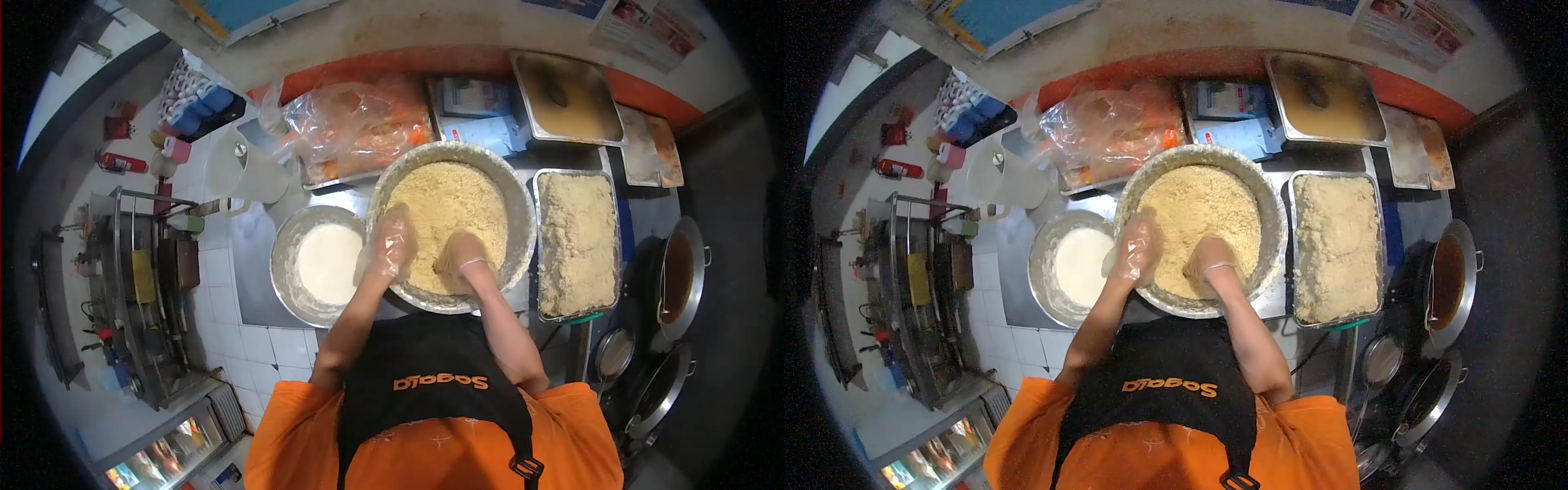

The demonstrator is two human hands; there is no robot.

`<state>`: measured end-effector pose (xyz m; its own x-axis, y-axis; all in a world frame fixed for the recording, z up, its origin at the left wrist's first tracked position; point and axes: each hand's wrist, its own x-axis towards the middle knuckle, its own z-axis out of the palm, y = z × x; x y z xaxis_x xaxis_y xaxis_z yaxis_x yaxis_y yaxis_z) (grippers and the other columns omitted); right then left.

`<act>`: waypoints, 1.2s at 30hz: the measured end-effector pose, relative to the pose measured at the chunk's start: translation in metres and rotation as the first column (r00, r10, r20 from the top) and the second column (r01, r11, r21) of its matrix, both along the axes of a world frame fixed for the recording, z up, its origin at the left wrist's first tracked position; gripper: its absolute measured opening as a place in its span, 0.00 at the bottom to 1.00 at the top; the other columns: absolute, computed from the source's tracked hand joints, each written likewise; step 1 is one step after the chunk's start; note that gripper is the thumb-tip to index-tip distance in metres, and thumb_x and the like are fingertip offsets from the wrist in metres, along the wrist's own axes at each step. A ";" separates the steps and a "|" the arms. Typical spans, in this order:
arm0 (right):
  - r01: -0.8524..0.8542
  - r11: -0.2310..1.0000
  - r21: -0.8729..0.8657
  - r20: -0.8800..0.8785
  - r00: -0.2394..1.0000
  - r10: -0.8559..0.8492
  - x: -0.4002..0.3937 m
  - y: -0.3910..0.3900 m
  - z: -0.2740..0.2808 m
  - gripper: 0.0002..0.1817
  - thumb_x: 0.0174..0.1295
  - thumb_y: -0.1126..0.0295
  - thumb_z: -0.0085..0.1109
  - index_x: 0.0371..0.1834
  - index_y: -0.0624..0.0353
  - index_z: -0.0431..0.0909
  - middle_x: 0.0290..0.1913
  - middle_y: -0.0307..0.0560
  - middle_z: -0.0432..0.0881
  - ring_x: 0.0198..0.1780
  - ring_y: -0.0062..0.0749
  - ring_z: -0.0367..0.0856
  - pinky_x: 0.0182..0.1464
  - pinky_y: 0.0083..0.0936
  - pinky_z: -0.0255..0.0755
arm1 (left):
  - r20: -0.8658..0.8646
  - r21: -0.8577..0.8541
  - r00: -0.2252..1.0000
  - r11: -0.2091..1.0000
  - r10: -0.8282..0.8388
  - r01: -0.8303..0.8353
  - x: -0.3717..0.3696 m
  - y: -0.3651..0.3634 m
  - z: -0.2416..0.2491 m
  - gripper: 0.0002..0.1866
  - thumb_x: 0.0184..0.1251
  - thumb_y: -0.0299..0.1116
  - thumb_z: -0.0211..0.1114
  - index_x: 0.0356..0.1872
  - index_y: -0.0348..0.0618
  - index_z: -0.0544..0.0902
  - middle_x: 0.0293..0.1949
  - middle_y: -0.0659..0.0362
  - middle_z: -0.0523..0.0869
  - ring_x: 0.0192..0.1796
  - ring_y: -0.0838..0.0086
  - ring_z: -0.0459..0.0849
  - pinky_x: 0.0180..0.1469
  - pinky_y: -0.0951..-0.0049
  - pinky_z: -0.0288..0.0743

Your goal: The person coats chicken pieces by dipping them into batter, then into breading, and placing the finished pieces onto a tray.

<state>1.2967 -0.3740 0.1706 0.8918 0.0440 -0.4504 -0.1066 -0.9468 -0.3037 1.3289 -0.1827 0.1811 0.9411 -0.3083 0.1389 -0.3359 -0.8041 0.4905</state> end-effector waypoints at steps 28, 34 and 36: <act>0.316 0.570 0.759 -0.033 0.892 -0.451 0.039 -0.014 0.026 0.23 0.57 0.63 0.78 0.50 0.66 0.83 0.42 0.53 0.88 0.43 0.36 0.86 0.48 0.33 0.79 | -0.265 -0.257 0.953 0.963 -0.145 0.075 -0.003 0.034 0.102 0.36 0.62 0.28 0.61 0.75 0.39 0.68 0.44 0.39 0.85 0.42 0.53 0.87 0.52 0.62 0.79; 0.002 0.696 0.718 0.375 0.841 -0.390 0.038 -0.029 0.092 0.25 0.57 0.69 0.77 0.56 0.63 0.80 0.49 0.49 0.87 0.47 0.32 0.86 0.49 0.32 0.81 | -0.389 -0.512 0.900 0.858 -0.198 -0.032 -0.001 0.043 0.085 0.35 0.64 0.27 0.63 0.74 0.39 0.70 0.57 0.41 0.84 0.57 0.66 0.85 0.58 0.66 0.76; -0.019 0.661 0.750 0.320 0.885 -0.338 0.030 -0.015 0.104 0.27 0.56 0.67 0.77 0.58 0.63 0.80 0.51 0.52 0.86 0.52 0.40 0.85 0.56 0.34 0.78 | -0.384 -0.670 0.884 0.739 -0.266 -0.068 0.002 0.045 0.065 0.34 0.64 0.28 0.64 0.74 0.39 0.71 0.64 0.43 0.82 0.63 0.70 0.82 0.62 0.67 0.75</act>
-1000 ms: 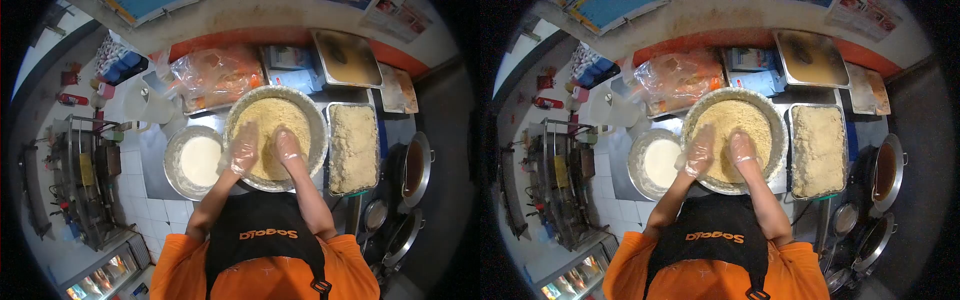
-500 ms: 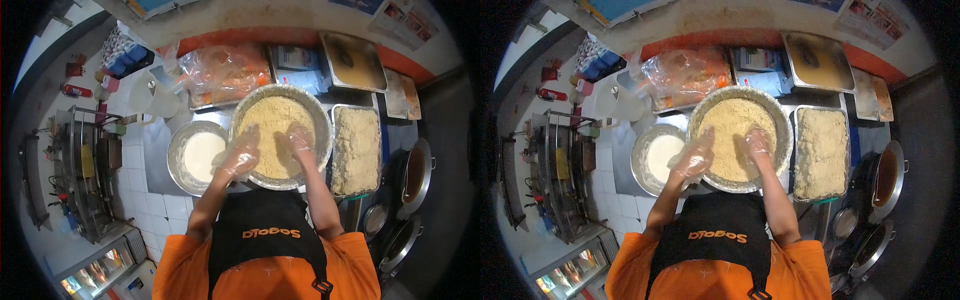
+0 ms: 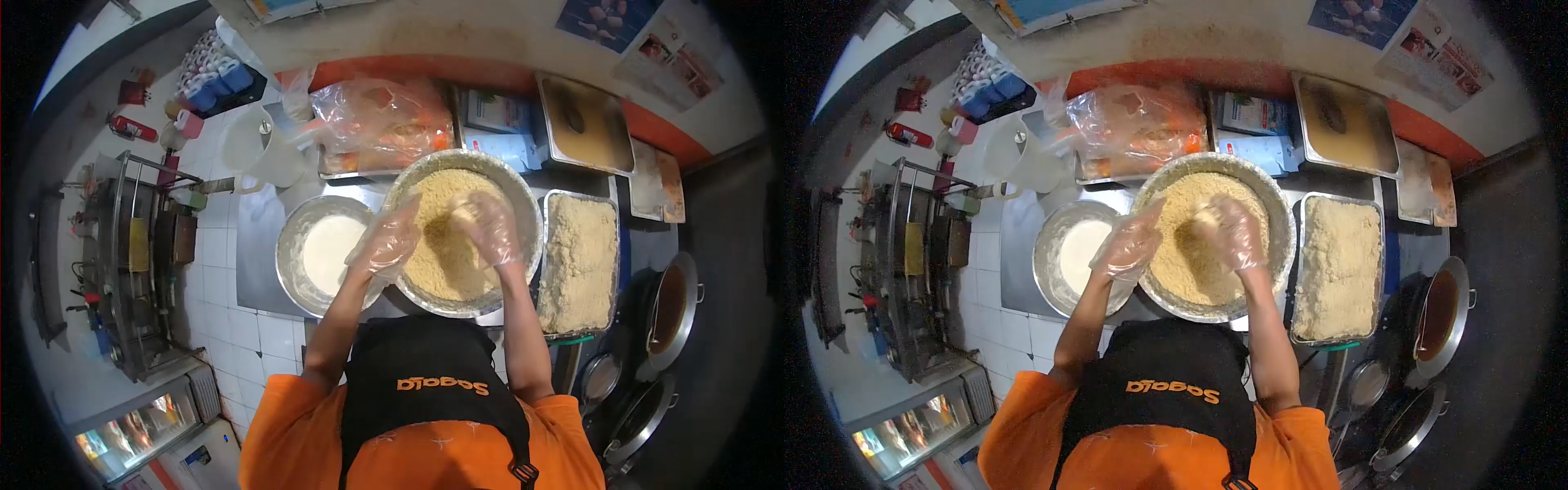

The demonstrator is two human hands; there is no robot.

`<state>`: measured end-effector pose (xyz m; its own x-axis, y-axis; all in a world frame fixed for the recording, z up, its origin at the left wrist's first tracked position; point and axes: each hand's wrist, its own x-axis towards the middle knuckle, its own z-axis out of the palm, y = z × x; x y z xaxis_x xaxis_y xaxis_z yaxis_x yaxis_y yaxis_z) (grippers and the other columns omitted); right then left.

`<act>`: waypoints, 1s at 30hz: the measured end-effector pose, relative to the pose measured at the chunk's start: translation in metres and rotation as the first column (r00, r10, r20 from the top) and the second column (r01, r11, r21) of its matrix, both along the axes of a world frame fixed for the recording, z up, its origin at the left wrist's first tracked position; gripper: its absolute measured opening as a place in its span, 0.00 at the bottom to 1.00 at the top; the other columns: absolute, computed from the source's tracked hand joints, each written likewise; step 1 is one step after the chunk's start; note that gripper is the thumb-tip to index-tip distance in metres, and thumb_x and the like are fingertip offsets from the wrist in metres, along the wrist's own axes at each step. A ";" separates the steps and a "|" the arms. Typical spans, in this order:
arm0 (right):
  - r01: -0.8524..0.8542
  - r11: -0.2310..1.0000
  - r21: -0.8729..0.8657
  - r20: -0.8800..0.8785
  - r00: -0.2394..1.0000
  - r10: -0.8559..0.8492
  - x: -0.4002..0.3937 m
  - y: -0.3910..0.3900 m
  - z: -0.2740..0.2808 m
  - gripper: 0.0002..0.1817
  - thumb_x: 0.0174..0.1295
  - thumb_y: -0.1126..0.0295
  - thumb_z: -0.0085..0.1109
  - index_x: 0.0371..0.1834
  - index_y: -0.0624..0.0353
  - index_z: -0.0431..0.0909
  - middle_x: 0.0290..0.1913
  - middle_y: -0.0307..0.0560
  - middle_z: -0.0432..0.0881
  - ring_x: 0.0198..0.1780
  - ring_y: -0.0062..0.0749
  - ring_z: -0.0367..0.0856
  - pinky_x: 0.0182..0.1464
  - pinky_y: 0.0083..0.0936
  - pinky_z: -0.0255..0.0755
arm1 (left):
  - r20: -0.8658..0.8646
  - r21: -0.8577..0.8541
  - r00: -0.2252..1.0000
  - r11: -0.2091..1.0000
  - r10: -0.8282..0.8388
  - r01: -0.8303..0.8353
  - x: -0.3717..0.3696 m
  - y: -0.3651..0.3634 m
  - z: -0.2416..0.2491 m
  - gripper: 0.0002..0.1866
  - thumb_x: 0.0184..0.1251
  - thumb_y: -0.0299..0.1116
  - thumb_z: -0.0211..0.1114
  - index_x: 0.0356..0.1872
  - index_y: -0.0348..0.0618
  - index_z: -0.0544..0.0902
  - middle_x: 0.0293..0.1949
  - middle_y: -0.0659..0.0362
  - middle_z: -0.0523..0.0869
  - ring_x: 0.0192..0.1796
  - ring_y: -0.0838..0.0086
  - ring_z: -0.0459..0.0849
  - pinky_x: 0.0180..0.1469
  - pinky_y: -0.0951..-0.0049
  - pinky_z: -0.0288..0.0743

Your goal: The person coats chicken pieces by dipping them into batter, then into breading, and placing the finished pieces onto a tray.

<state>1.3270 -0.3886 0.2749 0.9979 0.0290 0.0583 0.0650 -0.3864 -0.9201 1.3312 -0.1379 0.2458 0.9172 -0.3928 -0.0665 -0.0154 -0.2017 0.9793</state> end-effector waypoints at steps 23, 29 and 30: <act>-0.160 0.825 -0.542 -0.299 0.954 -0.011 -0.040 0.019 -0.132 0.26 0.45 0.59 0.79 0.41 0.69 0.82 0.33 0.67 0.86 0.41 0.61 0.88 0.45 0.46 0.79 | -0.093 0.543 0.981 0.818 -0.169 0.192 -0.003 -0.023 -0.030 0.33 0.59 0.31 0.59 0.67 0.28 0.67 0.49 0.31 0.83 0.51 0.37 0.83 0.55 0.48 0.77; -0.270 0.861 -0.430 -0.595 0.803 -0.045 -0.030 0.005 -0.049 0.28 0.43 0.55 0.80 0.39 0.70 0.86 0.37 0.68 0.87 0.42 0.56 0.88 0.47 0.41 0.80 | 0.310 0.520 0.929 0.854 -0.201 0.011 -0.010 -0.015 -0.041 0.31 0.63 0.35 0.60 0.68 0.32 0.71 0.35 0.39 0.84 0.36 0.55 0.85 0.39 0.59 0.78; -0.323 0.810 -0.490 -0.596 0.802 -0.041 -0.028 0.013 -0.076 0.28 0.44 0.54 0.80 0.40 0.69 0.86 0.37 0.68 0.87 0.41 0.57 0.88 0.47 0.43 0.80 | 0.132 0.497 0.974 0.863 -0.182 0.094 -0.005 -0.019 -0.027 0.31 0.64 0.35 0.60 0.68 0.33 0.71 0.34 0.41 0.83 0.35 0.57 0.85 0.38 0.60 0.77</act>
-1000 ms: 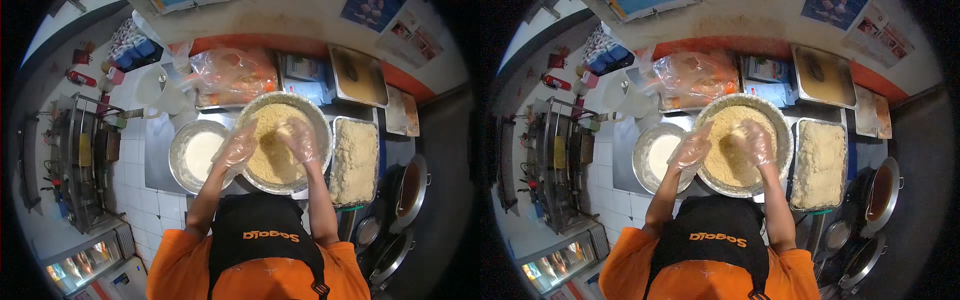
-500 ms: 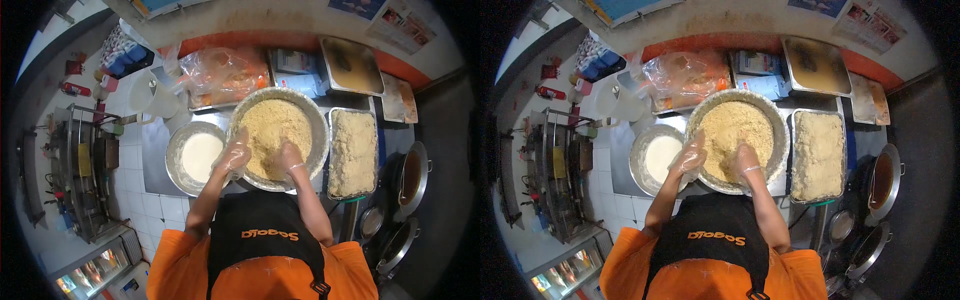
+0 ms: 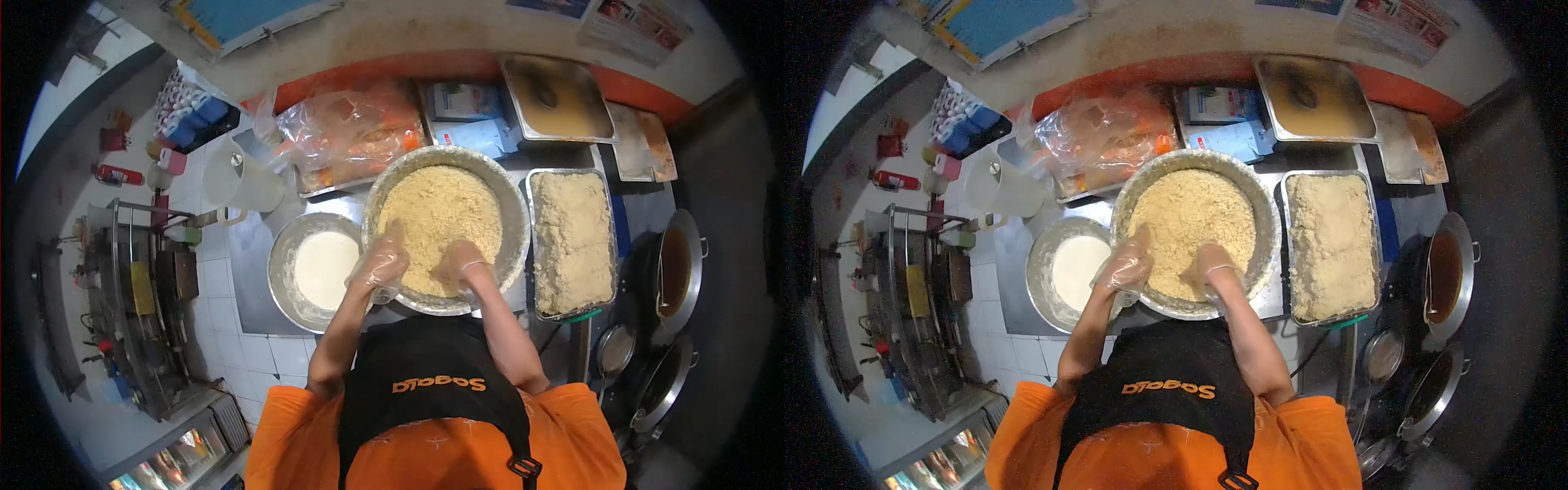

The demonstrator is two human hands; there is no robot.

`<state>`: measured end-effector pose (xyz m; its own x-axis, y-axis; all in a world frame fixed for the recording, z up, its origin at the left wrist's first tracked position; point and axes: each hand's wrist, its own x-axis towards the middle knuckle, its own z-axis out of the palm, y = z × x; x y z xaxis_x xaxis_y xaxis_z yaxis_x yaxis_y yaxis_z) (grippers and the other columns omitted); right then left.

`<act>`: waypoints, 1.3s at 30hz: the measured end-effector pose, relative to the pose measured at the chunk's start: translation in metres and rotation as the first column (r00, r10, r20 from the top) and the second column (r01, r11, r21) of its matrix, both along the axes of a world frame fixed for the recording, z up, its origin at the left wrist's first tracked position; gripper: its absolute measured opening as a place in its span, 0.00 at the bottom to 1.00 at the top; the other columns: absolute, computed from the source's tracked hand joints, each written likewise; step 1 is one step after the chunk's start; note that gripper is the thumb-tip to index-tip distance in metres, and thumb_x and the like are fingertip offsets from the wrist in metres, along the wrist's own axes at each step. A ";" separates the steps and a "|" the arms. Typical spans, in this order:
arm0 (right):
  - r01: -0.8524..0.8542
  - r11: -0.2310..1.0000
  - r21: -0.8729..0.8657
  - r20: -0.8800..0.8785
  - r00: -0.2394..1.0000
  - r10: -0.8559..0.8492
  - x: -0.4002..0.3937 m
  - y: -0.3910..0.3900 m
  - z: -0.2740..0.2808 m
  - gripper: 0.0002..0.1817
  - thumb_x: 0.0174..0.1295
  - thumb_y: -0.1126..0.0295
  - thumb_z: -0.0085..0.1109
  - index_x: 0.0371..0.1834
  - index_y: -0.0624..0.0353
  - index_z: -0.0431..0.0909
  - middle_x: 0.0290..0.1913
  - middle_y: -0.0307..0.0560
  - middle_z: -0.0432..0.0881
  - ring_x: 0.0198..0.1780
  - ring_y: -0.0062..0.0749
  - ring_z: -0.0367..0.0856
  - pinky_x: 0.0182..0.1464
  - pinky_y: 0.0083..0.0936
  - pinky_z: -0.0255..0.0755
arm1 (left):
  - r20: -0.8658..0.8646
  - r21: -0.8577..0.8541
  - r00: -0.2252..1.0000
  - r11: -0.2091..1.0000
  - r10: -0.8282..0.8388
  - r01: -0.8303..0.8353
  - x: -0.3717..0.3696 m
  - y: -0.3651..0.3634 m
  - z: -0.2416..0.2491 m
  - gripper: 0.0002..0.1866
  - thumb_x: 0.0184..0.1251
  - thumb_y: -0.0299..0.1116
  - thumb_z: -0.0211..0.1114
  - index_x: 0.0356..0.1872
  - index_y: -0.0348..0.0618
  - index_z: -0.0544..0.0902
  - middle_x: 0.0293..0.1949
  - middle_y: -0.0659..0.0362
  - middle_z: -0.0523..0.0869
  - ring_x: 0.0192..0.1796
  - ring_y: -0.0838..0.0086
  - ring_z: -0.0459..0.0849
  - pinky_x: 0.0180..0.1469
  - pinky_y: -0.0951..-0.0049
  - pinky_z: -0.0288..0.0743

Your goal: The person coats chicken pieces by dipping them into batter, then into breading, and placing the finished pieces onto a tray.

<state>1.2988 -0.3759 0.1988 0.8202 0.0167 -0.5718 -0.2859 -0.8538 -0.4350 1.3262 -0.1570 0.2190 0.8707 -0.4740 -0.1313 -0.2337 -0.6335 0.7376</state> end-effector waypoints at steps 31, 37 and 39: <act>0.303 0.936 0.181 0.189 0.923 -0.336 0.047 0.000 0.005 0.46 0.53 0.45 0.75 0.62 0.78 0.75 0.51 0.68 0.85 0.54 0.57 0.85 0.59 0.41 0.79 | -0.096 -0.265 0.995 0.964 -0.008 -0.018 0.011 0.011 0.011 0.37 0.62 0.25 0.57 0.76 0.32 0.65 0.63 0.44 0.82 0.59 0.59 0.83 0.62 0.64 0.75; 0.136 0.914 0.382 0.330 0.904 -0.272 0.049 -0.014 -0.014 0.34 0.45 0.52 0.82 0.46 0.71 0.82 0.45 0.65 0.86 0.47 0.51 0.86 0.52 0.38 0.78 | 0.168 -0.166 0.986 0.985 -0.011 0.039 0.005 0.002 0.027 0.41 0.61 0.20 0.51 0.80 0.36 0.57 0.73 0.44 0.73 0.74 0.64 0.71 0.75 0.67 0.61; 0.182 0.892 0.413 0.322 0.887 -0.330 0.042 -0.021 -0.016 0.34 0.43 0.56 0.82 0.50 0.68 0.82 0.45 0.61 0.87 0.49 0.47 0.86 0.53 0.37 0.77 | -0.167 -0.326 0.983 0.937 0.071 -0.123 -0.004 -0.005 0.084 0.43 0.59 0.18 0.51 0.81 0.36 0.56 0.76 0.45 0.69 0.77 0.65 0.67 0.77 0.68 0.56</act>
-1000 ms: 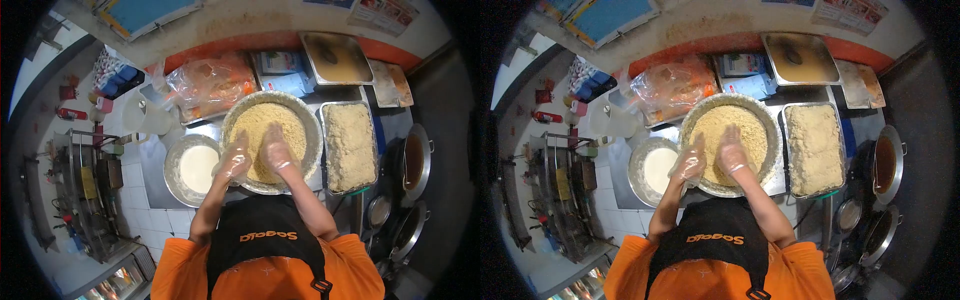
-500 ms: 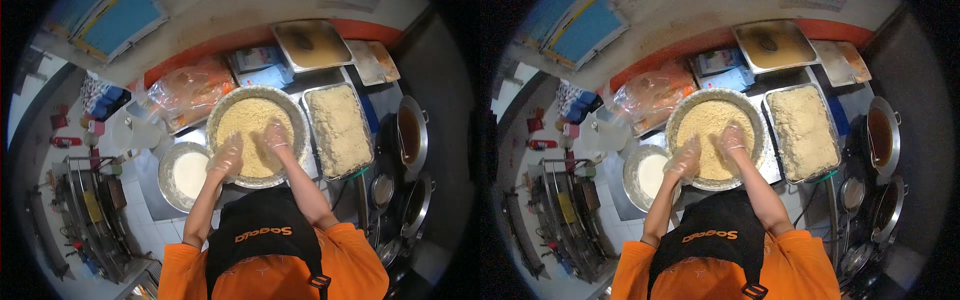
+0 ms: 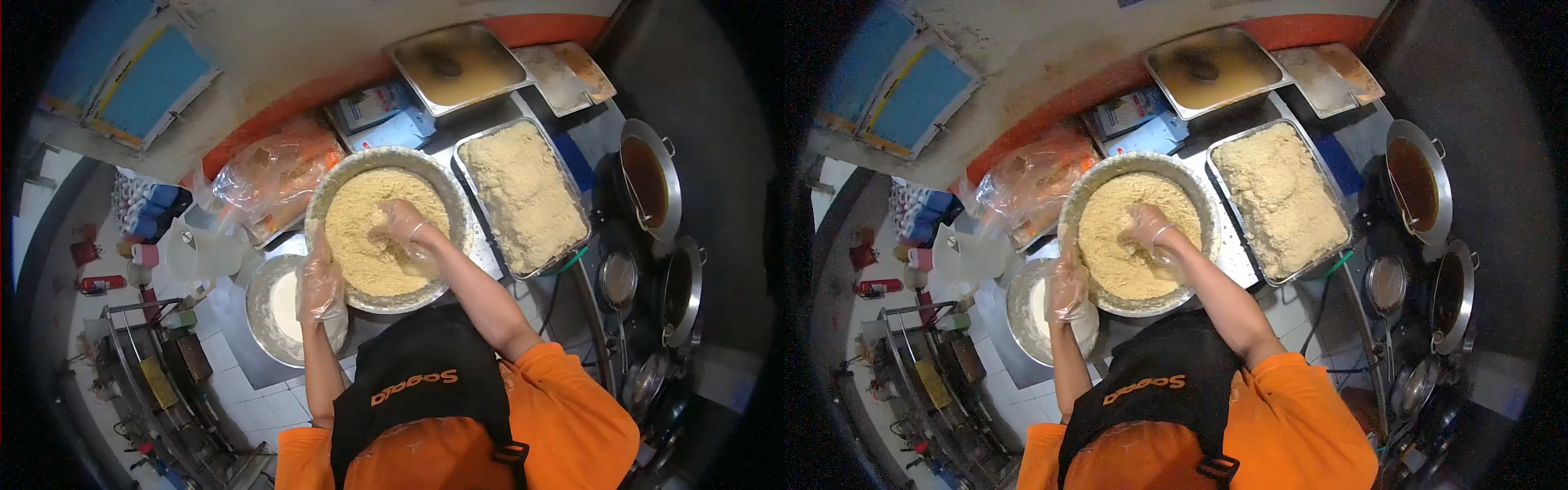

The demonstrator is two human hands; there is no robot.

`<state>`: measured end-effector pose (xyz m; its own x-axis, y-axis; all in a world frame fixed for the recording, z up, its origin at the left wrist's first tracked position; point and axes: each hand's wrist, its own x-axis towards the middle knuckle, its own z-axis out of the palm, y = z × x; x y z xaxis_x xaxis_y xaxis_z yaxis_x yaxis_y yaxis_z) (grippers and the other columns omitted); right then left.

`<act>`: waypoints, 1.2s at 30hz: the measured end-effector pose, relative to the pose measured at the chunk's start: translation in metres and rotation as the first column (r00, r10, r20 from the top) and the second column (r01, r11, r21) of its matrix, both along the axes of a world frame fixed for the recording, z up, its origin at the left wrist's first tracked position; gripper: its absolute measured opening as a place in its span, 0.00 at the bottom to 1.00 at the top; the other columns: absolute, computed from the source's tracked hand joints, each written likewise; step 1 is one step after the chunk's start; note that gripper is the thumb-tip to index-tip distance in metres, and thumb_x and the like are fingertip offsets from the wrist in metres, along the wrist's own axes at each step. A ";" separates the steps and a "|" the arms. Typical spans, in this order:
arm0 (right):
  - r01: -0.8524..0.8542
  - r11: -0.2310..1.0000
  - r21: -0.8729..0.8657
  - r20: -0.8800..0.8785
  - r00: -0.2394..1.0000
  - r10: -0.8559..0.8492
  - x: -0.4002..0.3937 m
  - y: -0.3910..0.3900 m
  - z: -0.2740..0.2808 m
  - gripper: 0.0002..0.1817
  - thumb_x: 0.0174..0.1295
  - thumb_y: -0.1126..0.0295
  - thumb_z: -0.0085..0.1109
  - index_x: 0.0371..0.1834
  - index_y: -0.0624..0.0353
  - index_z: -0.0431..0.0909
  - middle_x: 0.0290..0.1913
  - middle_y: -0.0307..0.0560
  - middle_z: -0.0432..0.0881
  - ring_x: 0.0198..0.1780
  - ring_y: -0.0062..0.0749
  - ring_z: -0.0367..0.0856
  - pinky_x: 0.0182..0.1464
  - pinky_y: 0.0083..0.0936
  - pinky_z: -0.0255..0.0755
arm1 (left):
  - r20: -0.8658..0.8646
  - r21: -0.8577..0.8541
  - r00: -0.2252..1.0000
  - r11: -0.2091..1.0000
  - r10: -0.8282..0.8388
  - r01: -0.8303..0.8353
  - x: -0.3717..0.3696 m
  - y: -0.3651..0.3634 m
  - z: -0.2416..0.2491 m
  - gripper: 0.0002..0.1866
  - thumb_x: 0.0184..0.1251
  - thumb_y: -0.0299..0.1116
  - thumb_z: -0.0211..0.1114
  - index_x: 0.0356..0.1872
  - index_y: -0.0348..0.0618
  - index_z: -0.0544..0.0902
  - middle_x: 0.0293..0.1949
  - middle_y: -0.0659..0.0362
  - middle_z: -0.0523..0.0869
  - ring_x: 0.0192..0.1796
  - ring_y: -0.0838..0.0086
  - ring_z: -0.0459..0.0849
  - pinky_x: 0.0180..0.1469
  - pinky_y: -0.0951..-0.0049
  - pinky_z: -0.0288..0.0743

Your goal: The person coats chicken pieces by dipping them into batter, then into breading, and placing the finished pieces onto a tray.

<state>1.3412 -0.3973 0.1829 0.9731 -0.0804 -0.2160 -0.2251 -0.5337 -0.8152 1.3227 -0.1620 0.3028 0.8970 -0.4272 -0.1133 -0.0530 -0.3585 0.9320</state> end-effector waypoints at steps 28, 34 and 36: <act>0.553 0.820 0.145 -0.360 0.802 -0.477 -0.157 -0.317 0.089 0.45 0.54 0.70 0.78 0.71 0.79 0.63 0.56 0.59 0.80 0.49 0.37 0.87 0.43 0.34 0.84 | 0.175 0.213 0.978 0.974 -0.113 0.074 -0.003 0.041 -0.005 0.40 0.60 0.15 0.53 0.79 0.33 0.60 0.80 0.42 0.60 0.83 0.59 0.54 0.81 0.64 0.44; 0.629 0.730 0.268 -0.314 0.773 -0.551 -0.163 -0.341 0.078 0.21 0.52 0.76 0.77 0.47 0.75 0.80 0.38 0.52 0.85 0.40 0.34 0.88 0.37 0.35 0.87 | 0.171 0.232 0.971 0.965 -0.167 0.125 -0.007 0.047 -0.014 0.40 0.63 0.17 0.54 0.80 0.35 0.57 0.81 0.45 0.59 0.83 0.61 0.55 0.81 0.66 0.45; 0.675 0.667 0.315 -0.307 0.737 -0.602 -0.167 -0.336 0.085 0.17 0.52 0.78 0.76 0.42 0.73 0.81 0.37 0.51 0.86 0.38 0.33 0.88 0.38 0.33 0.88 | 0.203 0.279 0.965 0.954 -0.167 0.106 -0.014 0.044 -0.008 0.38 0.70 0.24 0.58 0.80 0.31 0.56 0.81 0.46 0.59 0.81 0.65 0.57 0.79 0.66 0.49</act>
